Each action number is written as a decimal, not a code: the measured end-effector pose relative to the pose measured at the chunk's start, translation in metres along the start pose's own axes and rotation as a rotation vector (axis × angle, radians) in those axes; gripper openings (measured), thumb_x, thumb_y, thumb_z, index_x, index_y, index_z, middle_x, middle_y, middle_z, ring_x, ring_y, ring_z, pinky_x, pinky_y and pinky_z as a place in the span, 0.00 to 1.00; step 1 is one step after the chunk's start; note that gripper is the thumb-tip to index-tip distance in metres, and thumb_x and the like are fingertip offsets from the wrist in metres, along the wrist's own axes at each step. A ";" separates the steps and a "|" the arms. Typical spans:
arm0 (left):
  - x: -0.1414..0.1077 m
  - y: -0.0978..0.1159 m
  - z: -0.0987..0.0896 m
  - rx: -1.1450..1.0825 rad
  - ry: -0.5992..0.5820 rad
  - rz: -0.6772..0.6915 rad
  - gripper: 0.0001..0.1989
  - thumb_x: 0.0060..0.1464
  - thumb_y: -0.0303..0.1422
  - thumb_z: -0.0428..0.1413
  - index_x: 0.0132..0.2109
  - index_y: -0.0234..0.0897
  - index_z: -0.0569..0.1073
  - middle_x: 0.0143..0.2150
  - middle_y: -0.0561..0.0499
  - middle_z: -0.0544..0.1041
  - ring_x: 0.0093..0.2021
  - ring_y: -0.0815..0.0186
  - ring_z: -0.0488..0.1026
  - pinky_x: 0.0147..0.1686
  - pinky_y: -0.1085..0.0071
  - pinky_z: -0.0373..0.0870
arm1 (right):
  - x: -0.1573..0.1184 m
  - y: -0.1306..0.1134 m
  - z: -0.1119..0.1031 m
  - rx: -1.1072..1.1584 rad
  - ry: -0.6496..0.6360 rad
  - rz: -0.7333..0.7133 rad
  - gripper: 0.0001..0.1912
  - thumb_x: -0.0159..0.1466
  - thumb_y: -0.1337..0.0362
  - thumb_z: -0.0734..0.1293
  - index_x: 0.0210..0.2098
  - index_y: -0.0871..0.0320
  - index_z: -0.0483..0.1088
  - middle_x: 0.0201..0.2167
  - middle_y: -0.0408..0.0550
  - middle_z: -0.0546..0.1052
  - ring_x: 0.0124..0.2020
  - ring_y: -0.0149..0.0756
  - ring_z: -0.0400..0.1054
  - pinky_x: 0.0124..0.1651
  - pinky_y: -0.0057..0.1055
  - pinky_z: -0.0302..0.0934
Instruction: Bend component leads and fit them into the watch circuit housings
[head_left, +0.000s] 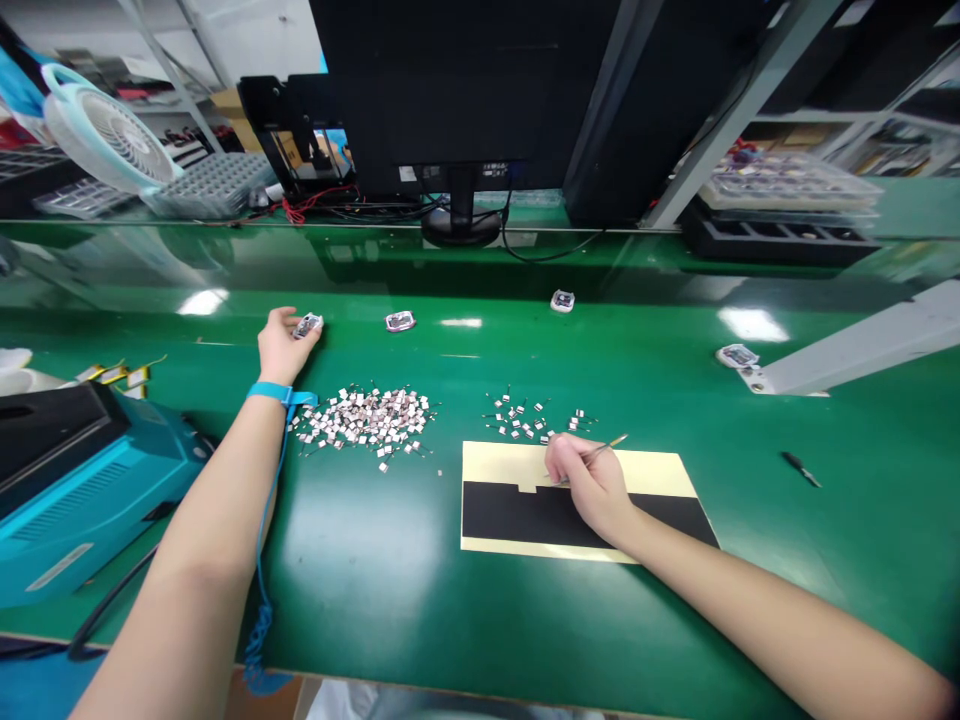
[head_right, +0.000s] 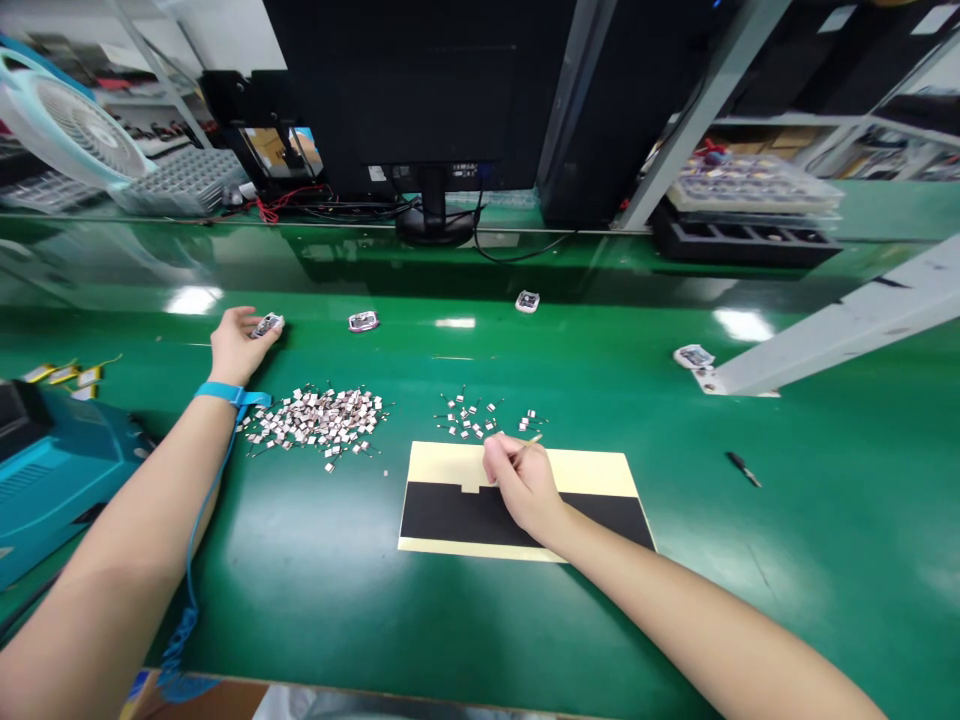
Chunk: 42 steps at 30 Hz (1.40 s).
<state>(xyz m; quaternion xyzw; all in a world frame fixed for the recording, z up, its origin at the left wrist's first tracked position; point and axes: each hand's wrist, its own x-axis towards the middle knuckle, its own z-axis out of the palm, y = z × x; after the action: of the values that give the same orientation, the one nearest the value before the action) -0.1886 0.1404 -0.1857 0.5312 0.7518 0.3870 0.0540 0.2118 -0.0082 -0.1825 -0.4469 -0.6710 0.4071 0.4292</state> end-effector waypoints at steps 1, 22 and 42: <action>0.000 -0.001 0.001 0.001 0.006 0.000 0.23 0.41 0.32 0.59 0.45 0.33 0.62 0.37 0.48 0.73 0.39 0.63 0.72 0.40 0.66 0.70 | 0.000 0.000 0.000 0.007 0.003 0.001 0.24 0.65 0.57 0.52 0.15 0.59 0.56 0.14 0.41 0.58 0.19 0.28 0.53 0.24 0.28 0.49; 0.001 -0.004 0.001 -0.053 0.040 0.013 0.22 0.39 0.32 0.58 0.44 0.33 0.64 0.39 0.44 0.74 0.41 0.59 0.73 0.43 0.62 0.69 | 0.004 -0.001 0.001 0.340 0.007 0.147 0.23 0.63 0.50 0.54 0.20 0.60 0.64 0.24 0.49 0.72 0.22 0.31 0.64 0.22 0.27 0.60; -0.125 0.200 -0.137 -0.513 -0.126 0.721 0.27 0.43 0.29 0.60 0.51 0.51 0.62 0.49 0.58 0.69 0.50 0.60 0.69 0.50 0.63 0.71 | 0.040 -0.115 -0.034 0.339 0.165 -0.383 0.10 0.51 0.67 0.72 0.31 0.51 0.69 0.33 0.42 0.75 0.35 0.32 0.70 0.39 0.29 0.67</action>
<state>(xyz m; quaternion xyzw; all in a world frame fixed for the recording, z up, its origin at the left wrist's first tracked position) -0.0508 -0.0088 -0.0037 0.7511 0.3936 0.5221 0.0913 0.2058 0.0040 -0.0567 -0.2653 -0.6285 0.3873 0.6201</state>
